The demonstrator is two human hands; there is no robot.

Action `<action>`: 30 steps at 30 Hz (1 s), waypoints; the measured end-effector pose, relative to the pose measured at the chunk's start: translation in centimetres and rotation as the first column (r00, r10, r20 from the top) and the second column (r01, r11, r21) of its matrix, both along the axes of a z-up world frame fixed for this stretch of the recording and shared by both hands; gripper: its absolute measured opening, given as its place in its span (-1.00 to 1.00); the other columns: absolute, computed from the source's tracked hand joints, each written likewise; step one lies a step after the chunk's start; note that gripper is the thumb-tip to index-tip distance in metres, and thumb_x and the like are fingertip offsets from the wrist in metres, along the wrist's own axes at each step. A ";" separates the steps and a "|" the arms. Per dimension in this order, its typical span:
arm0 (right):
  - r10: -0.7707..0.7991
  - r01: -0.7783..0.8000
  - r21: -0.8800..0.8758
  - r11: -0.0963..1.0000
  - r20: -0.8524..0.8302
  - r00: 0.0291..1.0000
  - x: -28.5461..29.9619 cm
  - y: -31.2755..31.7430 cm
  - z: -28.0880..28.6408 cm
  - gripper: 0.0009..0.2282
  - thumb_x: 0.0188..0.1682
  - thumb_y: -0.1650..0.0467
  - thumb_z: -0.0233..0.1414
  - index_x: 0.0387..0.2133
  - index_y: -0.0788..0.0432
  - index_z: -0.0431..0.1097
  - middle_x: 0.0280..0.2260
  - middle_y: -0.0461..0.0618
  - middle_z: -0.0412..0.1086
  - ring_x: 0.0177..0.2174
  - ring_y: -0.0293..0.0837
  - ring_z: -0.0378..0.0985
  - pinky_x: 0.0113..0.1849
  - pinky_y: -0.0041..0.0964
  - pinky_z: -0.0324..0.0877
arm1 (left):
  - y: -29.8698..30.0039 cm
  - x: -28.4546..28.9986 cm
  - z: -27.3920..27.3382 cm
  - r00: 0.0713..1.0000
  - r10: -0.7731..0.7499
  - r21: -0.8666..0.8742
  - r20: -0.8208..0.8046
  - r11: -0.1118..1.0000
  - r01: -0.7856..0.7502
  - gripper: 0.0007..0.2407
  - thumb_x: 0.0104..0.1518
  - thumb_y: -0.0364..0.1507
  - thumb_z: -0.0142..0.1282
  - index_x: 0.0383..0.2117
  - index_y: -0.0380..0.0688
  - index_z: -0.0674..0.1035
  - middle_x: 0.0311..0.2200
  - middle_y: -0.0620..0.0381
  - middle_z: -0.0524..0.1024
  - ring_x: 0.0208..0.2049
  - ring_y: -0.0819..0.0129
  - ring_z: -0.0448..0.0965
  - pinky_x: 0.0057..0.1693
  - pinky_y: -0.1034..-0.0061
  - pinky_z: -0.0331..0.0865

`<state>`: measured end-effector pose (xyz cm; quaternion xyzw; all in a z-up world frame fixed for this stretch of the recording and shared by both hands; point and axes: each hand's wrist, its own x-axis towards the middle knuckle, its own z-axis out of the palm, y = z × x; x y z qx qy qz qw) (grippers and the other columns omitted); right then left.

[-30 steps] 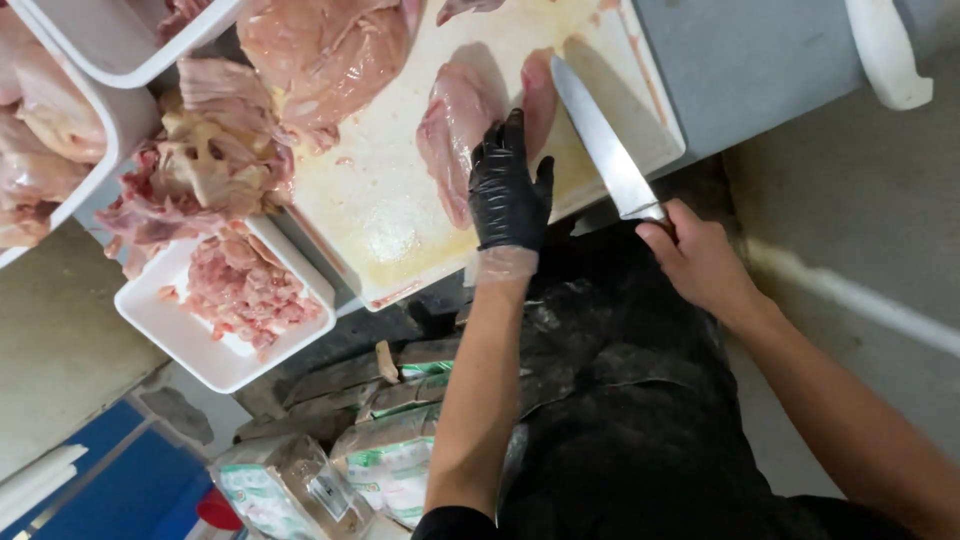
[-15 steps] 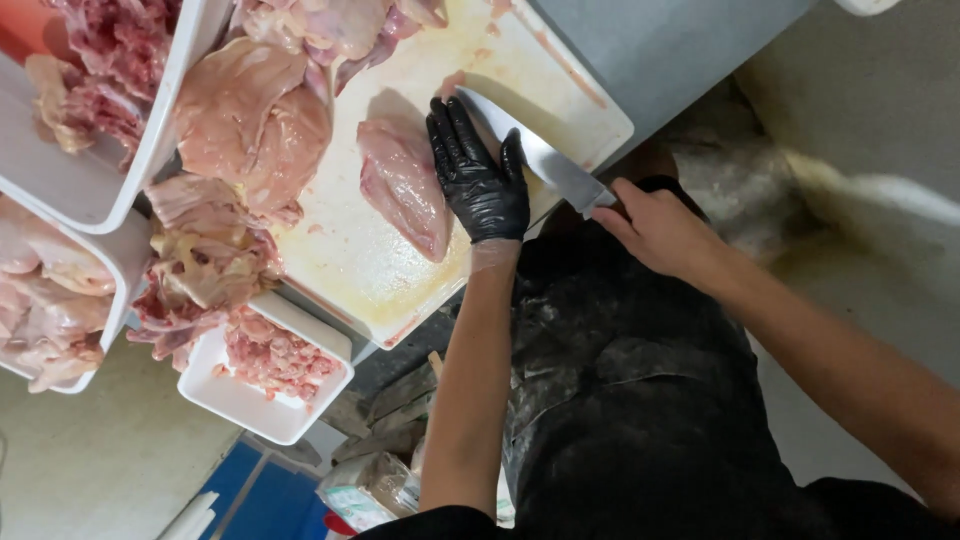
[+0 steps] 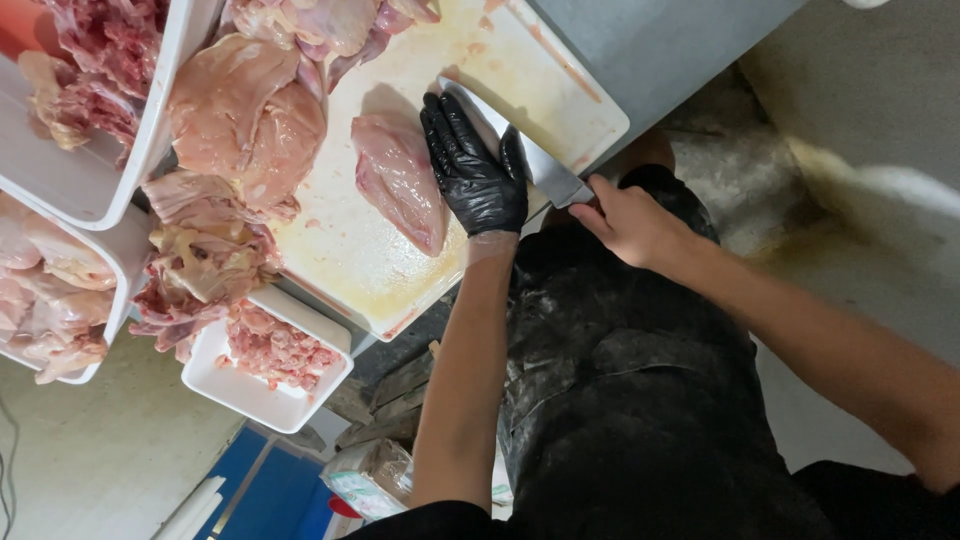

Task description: Trimming and cutting raw chicken meat into smaller portions on a cutting board using a knife.

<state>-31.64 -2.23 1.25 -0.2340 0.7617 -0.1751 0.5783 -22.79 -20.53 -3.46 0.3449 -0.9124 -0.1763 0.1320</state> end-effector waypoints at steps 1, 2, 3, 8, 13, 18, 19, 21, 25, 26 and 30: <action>-0.005 0.005 -0.011 1.000 0.034 0.999 -0.2 0.3 0.0 -0.72 0.24 0.19 -0.12 -0.20 0.19 0.23 -0.46 0.19 0.47 -0.53 0.16 0.51 -0.44 0.02 0.23 | 0.0 0.0 -0.1 1.000 -0.001 0.005 0.004 1.000 0.001 -0.37 0.42 -0.08 -0.14 0.45 -0.30 0.10 0.48 -0.26 0.08 0.52 -0.19 0.16 0.62 0.11 0.12; -0.009 0.010 -0.021 1.000 0.068 0.998 -0.3 0.7 0.0 -0.73 0.24 0.19 -0.11 -0.21 0.17 0.24 -0.47 0.14 0.47 -0.54 0.09 0.53 -0.44 -0.04 0.25 | 0.0 0.0 -0.1 1.000 -0.003 0.010 0.008 1.000 0.002 -0.37 0.42 -0.09 -0.15 0.45 -0.32 0.09 0.47 -0.28 0.08 0.53 -0.18 0.15 0.63 0.12 0.07; -0.009 0.010 -0.016 1.000 0.071 0.997 -0.4 1.0 -0.1 -0.73 0.24 0.19 -0.11 -0.21 0.17 0.24 -0.47 0.14 0.47 -0.54 0.09 0.53 -0.44 -0.04 0.25 | 0.0 0.1 -0.2 1.000 -0.002 0.016 0.011 1.000 0.002 -0.37 0.42 -0.09 -0.15 0.45 -0.32 0.09 0.47 -0.28 0.08 0.53 -0.18 0.15 0.63 0.12 0.07; 0.047 -0.042 -0.044 0.998 0.120 0.992 -0.9 2.3 0.0 -0.73 0.22 0.20 -0.12 -0.06 0.14 0.26 -0.50 0.10 0.44 -0.56 0.08 0.48 -0.43 -0.05 0.22 | 0.0 0.6 -0.7 1.000 -0.011 0.029 -0.012 1.000 0.011 -0.41 0.44 -0.15 -0.10 0.47 -0.27 0.08 0.51 -0.20 0.01 0.56 -0.16 0.12 0.66 0.12 0.07; 0.027 -0.020 -0.052 0.998 0.138 0.990 -1.7 2.8 1.6 -0.77 0.21 0.24 -0.09 -0.04 0.12 0.29 -0.54 0.06 0.40 -0.59 0.01 0.39 -0.44 -0.11 0.18 | -0.1 0.5 -0.6 0.999 -0.033 0.023 -0.031 0.999 0.033 -0.41 0.44 -0.14 -0.14 0.45 -0.30 0.09 0.49 -0.22 0.05 0.55 -0.15 0.13 0.65 0.12 0.09; 0.026 -0.033 0.035 0.999 0.166 0.986 -1.9 3.9 2.2 -0.75 0.21 0.22 -0.10 -0.09 0.15 0.33 -0.53 0.08 0.41 -0.58 0.03 0.38 -0.43 -0.09 0.20 | -0.1 0.5 -0.6 0.999 -0.018 0.017 -0.040 1.000 0.019 -0.42 0.42 -0.19 -0.06 0.45 -0.29 0.10 0.49 -0.22 0.06 0.55 -0.15 0.14 0.66 0.11 0.08; 0.037 -0.041 0.021 0.999 0.150 0.988 -1.9 4.4 2.0 -0.76 0.21 0.22 -0.09 -0.15 0.15 0.32 -0.57 0.07 0.39 -0.62 0.01 0.36 -0.46 -0.10 0.18 | -0.1 0.5 -0.8 0.999 -0.027 -0.007 -0.030 1.000 0.026 -0.41 0.44 -0.18 -0.08 0.46 -0.29 0.09 0.49 -0.22 0.06 0.55 -0.16 0.14 0.65 0.11 0.09; 0.054 -0.055 0.004 0.998 0.133 0.990 -2.1 4.7 2.2 -0.76 0.21 0.22 -0.08 -0.21 0.16 0.32 -0.61 0.05 0.37 -0.66 -0.01 0.33 -0.50 -0.11 0.15 | -0.1 0.4 -0.9 0.999 -0.029 -0.035 -0.019 0.999 0.028 -0.41 0.45 -0.17 -0.10 0.46 -0.30 0.08 0.49 -0.22 0.06 0.54 -0.17 0.13 0.65 0.10 0.10; 0.188 -0.194 0.088 0.977 0.072 0.979 -2.4 6.2 2.2 -0.69 0.21 0.16 -0.11 -0.11 0.17 0.30 -0.44 0.18 0.49 -0.51 0.17 0.50 -0.43 0.04 0.26 | 0.1 0.3 0.0 1.000 -0.007 -0.001 -0.006 1.000 0.007 -0.44 0.46 -0.17 -0.16 0.47 -0.23 0.07 0.50 -0.16 0.07 0.56 -0.11 0.13 0.65 0.12 0.10; 0.251 -0.251 0.085 0.964 0.003 0.968 -2.7 6.7 1.9 -0.68 0.20 0.15 -0.09 -0.13 0.17 0.29 -0.39 0.22 0.52 -0.45 0.22 0.56 -0.40 0.09 0.33 | -0.1 0.1 0.3 1.000 0.002 0.013 0.012 1.000 -0.002 -0.46 0.46 -0.21 -0.16 0.48 -0.16 0.08 0.51 -0.11 0.08 0.56 -0.06 0.13 0.65 0.14 0.10; 0.358 -0.360 0.005 0.933 -0.119 0.926 -4.8 9.8 3.0 -0.73 0.20 0.14 -0.09 -0.21 0.09 0.27 -0.50 0.04 0.48 -0.57 0.00 0.54 -0.51 -0.07 0.32 | -0.7 0.0 -0.2 0.994 0.105 0.054 -0.024 0.993 -0.103 -0.45 0.24 -0.51 0.05 0.41 0.05 0.22 0.13 -0.10 0.42 0.17 -0.12 0.48 0.27 0.08 0.42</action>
